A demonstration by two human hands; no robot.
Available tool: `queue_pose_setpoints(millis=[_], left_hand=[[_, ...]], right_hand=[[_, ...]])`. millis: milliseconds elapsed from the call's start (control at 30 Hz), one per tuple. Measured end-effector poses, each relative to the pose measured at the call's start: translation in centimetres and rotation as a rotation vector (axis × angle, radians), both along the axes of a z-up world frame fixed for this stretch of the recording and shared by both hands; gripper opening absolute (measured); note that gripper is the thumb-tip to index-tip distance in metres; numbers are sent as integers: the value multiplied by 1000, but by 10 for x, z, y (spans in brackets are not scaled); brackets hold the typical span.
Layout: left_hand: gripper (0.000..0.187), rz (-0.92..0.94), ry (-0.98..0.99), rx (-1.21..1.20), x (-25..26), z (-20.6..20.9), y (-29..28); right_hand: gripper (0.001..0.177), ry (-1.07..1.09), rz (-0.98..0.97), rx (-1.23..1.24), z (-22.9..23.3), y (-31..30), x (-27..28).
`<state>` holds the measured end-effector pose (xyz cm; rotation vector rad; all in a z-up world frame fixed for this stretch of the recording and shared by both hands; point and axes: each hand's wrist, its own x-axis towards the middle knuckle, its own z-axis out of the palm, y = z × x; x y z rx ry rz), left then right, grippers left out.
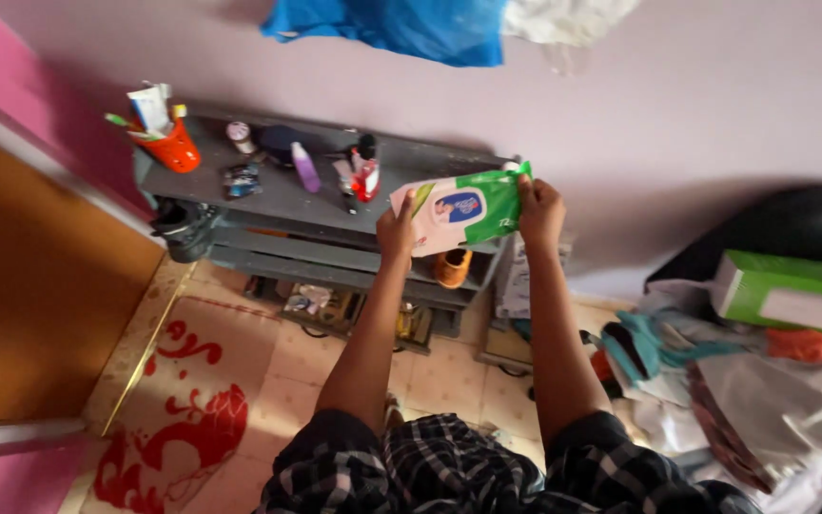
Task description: Move and organize various personal items including shoes, caps, and toiletries within a bedroom and into a closet.
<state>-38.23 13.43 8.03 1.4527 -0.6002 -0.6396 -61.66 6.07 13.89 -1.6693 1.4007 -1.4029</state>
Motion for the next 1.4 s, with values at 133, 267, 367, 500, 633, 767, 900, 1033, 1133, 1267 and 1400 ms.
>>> queue_pose_setpoints(millis=[133, 267, 367, 500, 633, 767, 900, 1033, 1133, 1267, 1400], left_hand=[[71, -4, -6, 6, 47, -38, 9], [71, 4, 297, 172, 78, -89, 0], [71, 56, 284, 187, 89, -127, -10], [67, 124, 204, 99, 94, -130, -21], [68, 242, -115, 235, 115, -180, -51], [71, 225, -357, 350, 116, -171, -61], [70, 87, -507, 413, 109, -181, -74], [67, 82, -416, 422, 85, -143, -83], [61, 62, -239, 352, 81, -130, -98], [63, 93, -583, 355, 79, -155, -123], [82, 59, -566, 303, 73, -131, -133]], right_hand=[[39, 90, 29, -14, -24, -8, 52], [29, 255, 46, -37, -57, -17, 87], [25, 348, 53, -24, -71, -20, 99], [25, 448, 112, 87, -82, -38, 110], [22, 560, 175, 139, -144, -97, 117], [24, 576, 242, 98, -139, -116, 135], [36, 602, 349, 24, -149, -131, 155], [39, 791, 465, 130, -156, -137, 171], [45, 1059, 470, 186, -175, -146, 177], [41, 1059, 435, 59, -171, -145, 172], [32, 1087, 412, 101, -165, -144, 168]])
